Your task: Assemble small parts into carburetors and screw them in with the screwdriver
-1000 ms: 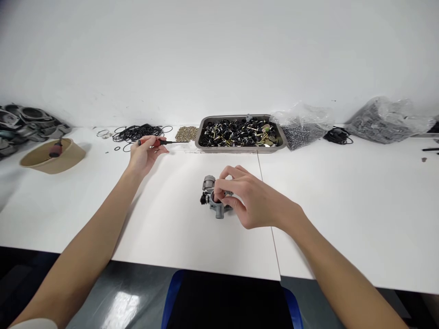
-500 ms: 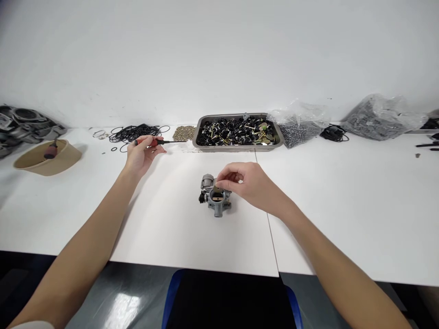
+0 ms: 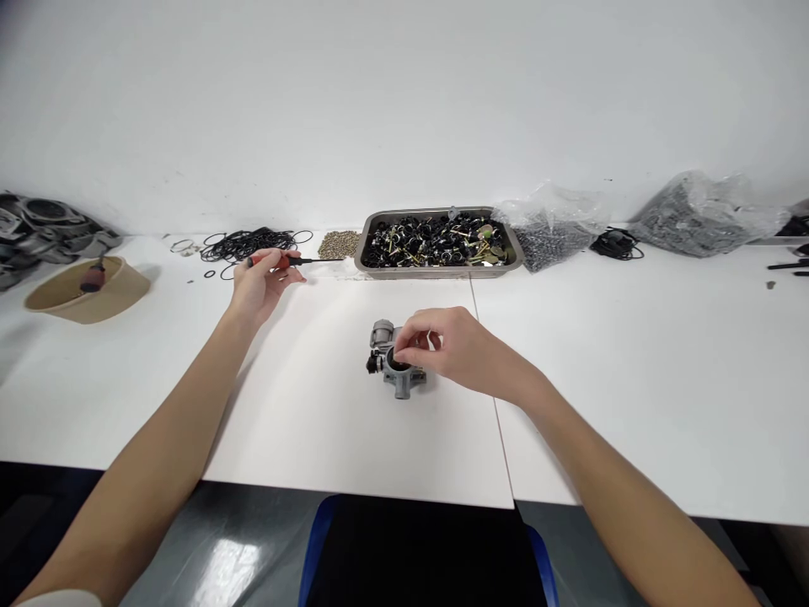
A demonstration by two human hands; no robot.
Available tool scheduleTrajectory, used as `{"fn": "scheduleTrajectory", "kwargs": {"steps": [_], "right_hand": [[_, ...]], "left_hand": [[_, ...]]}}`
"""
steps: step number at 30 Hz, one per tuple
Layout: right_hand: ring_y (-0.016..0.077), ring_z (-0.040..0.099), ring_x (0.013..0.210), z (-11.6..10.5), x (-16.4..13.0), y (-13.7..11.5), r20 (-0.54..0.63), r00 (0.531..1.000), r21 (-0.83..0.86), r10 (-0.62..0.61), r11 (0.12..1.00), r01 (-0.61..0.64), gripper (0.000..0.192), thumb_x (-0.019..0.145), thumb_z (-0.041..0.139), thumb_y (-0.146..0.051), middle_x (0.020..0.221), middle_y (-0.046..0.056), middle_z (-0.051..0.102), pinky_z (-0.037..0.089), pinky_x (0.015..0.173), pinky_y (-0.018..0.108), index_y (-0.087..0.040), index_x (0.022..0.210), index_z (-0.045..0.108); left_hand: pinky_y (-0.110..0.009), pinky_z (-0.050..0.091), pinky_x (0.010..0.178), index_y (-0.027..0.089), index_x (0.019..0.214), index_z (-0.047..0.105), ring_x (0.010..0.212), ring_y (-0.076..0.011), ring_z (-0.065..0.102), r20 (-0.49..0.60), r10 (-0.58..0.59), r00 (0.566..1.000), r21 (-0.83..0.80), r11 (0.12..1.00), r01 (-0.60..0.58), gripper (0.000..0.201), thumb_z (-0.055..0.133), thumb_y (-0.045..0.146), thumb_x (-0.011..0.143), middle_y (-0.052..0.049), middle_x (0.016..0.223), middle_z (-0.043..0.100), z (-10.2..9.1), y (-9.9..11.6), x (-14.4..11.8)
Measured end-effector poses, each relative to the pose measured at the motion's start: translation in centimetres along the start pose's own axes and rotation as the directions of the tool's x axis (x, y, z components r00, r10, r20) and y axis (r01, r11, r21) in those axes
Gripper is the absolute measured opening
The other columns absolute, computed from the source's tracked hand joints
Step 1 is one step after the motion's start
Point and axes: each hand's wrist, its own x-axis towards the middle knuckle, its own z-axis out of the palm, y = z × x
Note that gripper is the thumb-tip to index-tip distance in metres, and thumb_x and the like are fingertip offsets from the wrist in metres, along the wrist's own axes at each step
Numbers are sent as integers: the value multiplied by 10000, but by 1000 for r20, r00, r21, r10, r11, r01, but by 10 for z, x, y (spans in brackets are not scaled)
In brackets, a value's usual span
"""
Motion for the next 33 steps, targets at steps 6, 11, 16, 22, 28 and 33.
{"fn": "scheduleTrajectory", "kwargs": {"steps": [6,11,16,22,28,33], "right_hand": [[159,562,766,4,1,2,-12,999,-32,-53,998,52,104,846,631,-295,858,25,667,449,694,307,-221,807,693],[139,538,770,8,7,10,-48,996,-44,-79,996,77,123,815,658,-253,974,26,618,443,702,295,-234,936,666],[137,554,784,10,10,12,-50,998,19,-49,999,50,147,873,600,-313,1020,34,626,449,711,298,-221,979,646],[155,574,847,12,13,15,-107,993,68,-40,997,48,200,922,540,-354,1026,37,647,459,728,307,-217,1036,632],[135,572,797,14,15,18,-147,988,52,-42,997,50,151,903,567,-327,966,12,667,454,692,291,-213,948,657],[126,571,730,14,17,22,-221,975,67,-9,997,24,146,900,560,-317,871,5,668,452,655,281,-204,907,652]], "left_hand": [[-342,595,596,160,729,570,558,-124,629,-9,-11,1000,-4,1000,11,153,670,256,793,-57,866,676,3,2,-2],[-356,600,612,149,749,566,561,-127,637,3,-11,1000,-3,1000,11,168,676,269,787,-78,908,675,3,2,-2],[-355,595,600,149,745,569,555,-131,636,-14,-18,1000,-9,1000,18,153,667,259,786,-81,902,678,3,3,-2],[-325,596,612,155,750,576,589,-120,634,-29,-15,999,2,1000,15,184,701,289,758,-61,867,688,3,7,-3],[-317,589,608,151,747,583,570,-124,636,-52,-3,999,9,1000,3,181,717,271,737,-62,842,695,7,11,-4],[-318,586,606,145,732,592,590,-139,643,-51,30,998,2,1000,-30,190,718,286,739,-69,811,692,8,17,-5]]}}
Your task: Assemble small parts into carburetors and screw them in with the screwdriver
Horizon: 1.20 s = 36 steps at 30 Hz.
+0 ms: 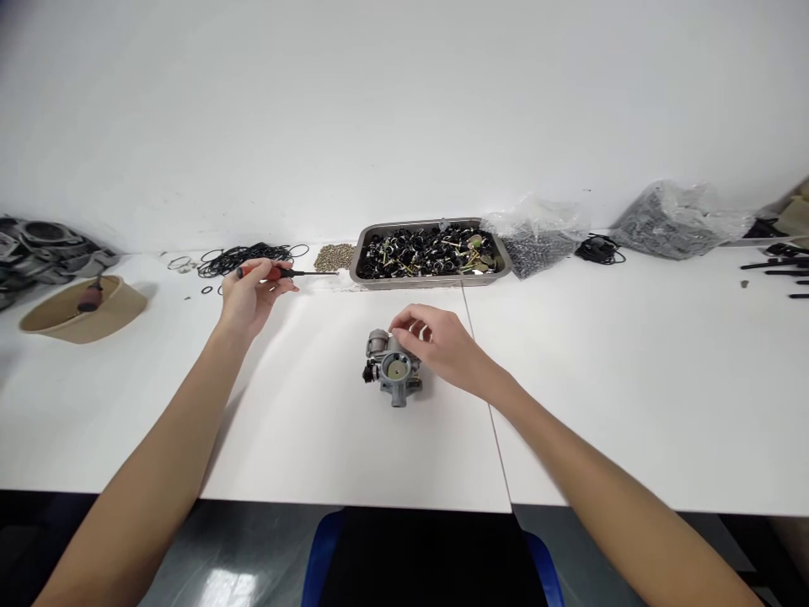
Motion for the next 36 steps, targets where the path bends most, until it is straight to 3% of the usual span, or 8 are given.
{"fn": "scheduleTrajectory", "kwargs": {"steps": [6,15,25,36], "right_hand": [[114,573,666,0,2,3,-51,999,30,11,1000,-10,131,896,564,-305,776,-9,654,443,612,267,-198,880,639],[141,602,749,-2,7,11,-123,992,5,-13,1000,13,154,894,563,-304,845,19,687,458,682,293,-186,860,655],[142,597,741,-1,6,10,-118,993,-3,-10,1000,10,170,899,556,-333,844,15,683,453,668,291,-198,869,654],[147,592,735,0,7,10,-109,994,-13,-7,1000,5,171,901,551,-335,842,21,680,453,676,300,-196,870,647]], "left_hand": [[-328,591,620,149,701,587,588,-137,636,20,26,999,-7,1000,-26,202,712,300,749,-78,846,693,4,9,-3],[-344,589,612,170,691,559,558,-129,603,32,93,995,-33,995,-92,160,666,244,785,-66,866,694,21,32,-17],[-312,542,512,148,729,601,458,-136,605,-16,81,997,171,982,-77,118,681,235,732,-60,775,684,18,15,-12],[-324,577,580,145,731,583,497,-126,630,16,52,999,142,988,-54,132,681,232,716,-49,790,690,20,5,-11]]}}
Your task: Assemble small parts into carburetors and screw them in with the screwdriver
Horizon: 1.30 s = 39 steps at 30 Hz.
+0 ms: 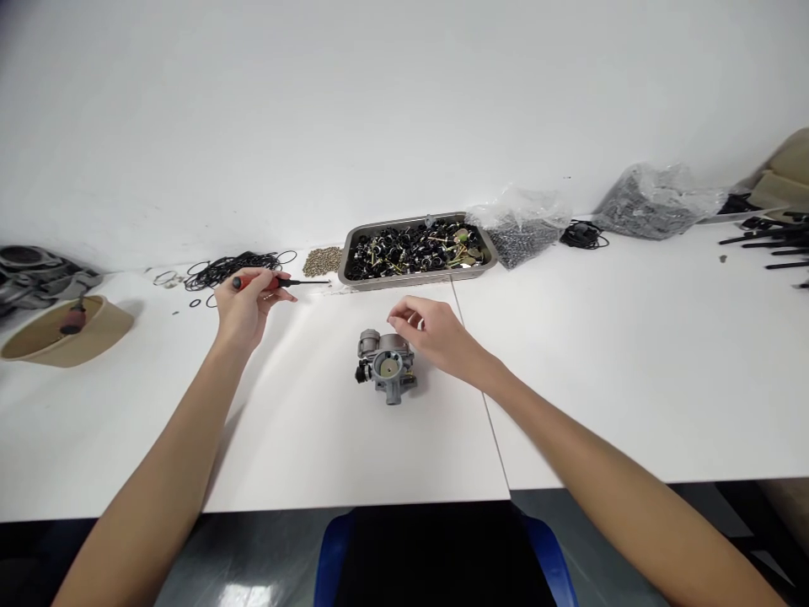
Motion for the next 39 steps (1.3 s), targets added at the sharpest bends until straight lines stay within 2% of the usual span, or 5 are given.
{"fn": "scheduleTrajectory", "kwargs": {"steps": [13,20,25,31,39], "right_hand": [[151,592,726,1,1,4,-17,1000,-3,-8,1000,8,176,893,543,-328,825,28,679,447,670,308,-192,866,652],[140,579,721,0,5,9,-44,999,-4,-9,1000,9,171,886,544,-309,831,30,679,447,686,304,-178,851,649],[145,584,742,-2,6,10,-70,997,4,-16,1000,17,166,886,541,-304,848,37,677,451,699,306,-178,855,645],[130,548,689,-4,6,12,-77,996,-8,48,999,-48,215,829,634,-342,877,28,649,456,686,306,-193,985,638],[125,543,704,-5,10,21,-114,993,-91,25,995,-35,269,765,729,-295,993,50,631,455,710,317,-175,997,665]], "left_hand": [[-317,562,559,154,717,581,502,-132,625,-20,50,999,-16,999,-50,140,663,258,765,-52,796,686,0,19,-6],[-353,538,561,161,663,533,495,-135,584,-82,103,991,-149,982,-115,133,617,163,767,-44,777,695,6,37,-11],[-365,525,548,184,656,606,489,-120,522,47,15,999,-269,963,-1,146,590,220,796,-36,789,662,19,49,-23],[-338,510,533,180,738,592,477,-109,532,271,-83,959,-275,948,160,126,583,276,819,-46,824,660,40,40,-41],[-338,499,509,186,724,553,465,-113,542,355,-136,925,-242,942,232,146,607,299,798,-46,823,667,52,37,-54]]}}
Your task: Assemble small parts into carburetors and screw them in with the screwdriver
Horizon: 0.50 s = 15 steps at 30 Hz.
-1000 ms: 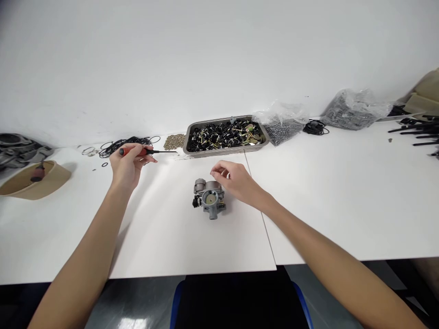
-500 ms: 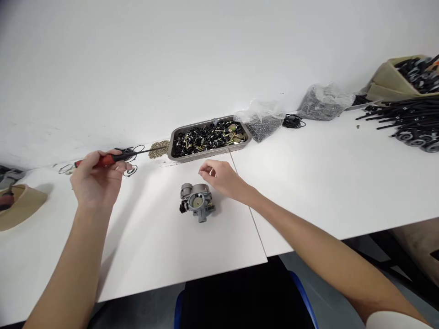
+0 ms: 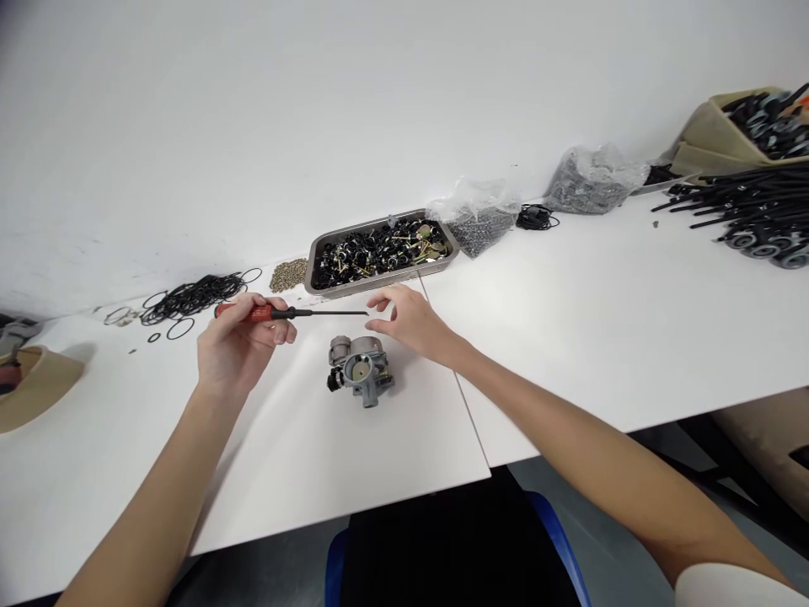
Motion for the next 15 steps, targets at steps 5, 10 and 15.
{"fn": "scheduleTrajectory", "kwargs": {"steps": [5,10,15], "right_hand": [[124,544,693,0,2,1,5,1000,4,-12,1000,12,184,740,757,-274,969,46,630,453,697,315,-182,893,712],[126,558,693,0,2,-1,9,1000,36,-9,999,8,164,750,745,-293,955,51,641,458,689,313,-177,864,726],[127,560,698,0,3,0,-1,1000,42,-24,999,24,115,773,709,-290,911,43,646,451,687,309,-178,796,716]], "left_hand": [[-342,493,508,191,727,562,463,-111,529,0,-23,1000,3,1000,23,134,615,300,785,-38,818,667,1,1,-2],[-341,489,501,193,733,556,457,-108,516,8,-21,1000,11,1000,21,157,622,325,785,-34,814,665,2,1,-2],[-350,497,498,187,732,585,452,-115,527,9,-21,1000,20,1000,21,146,618,316,789,-46,802,666,3,1,-2]]}}
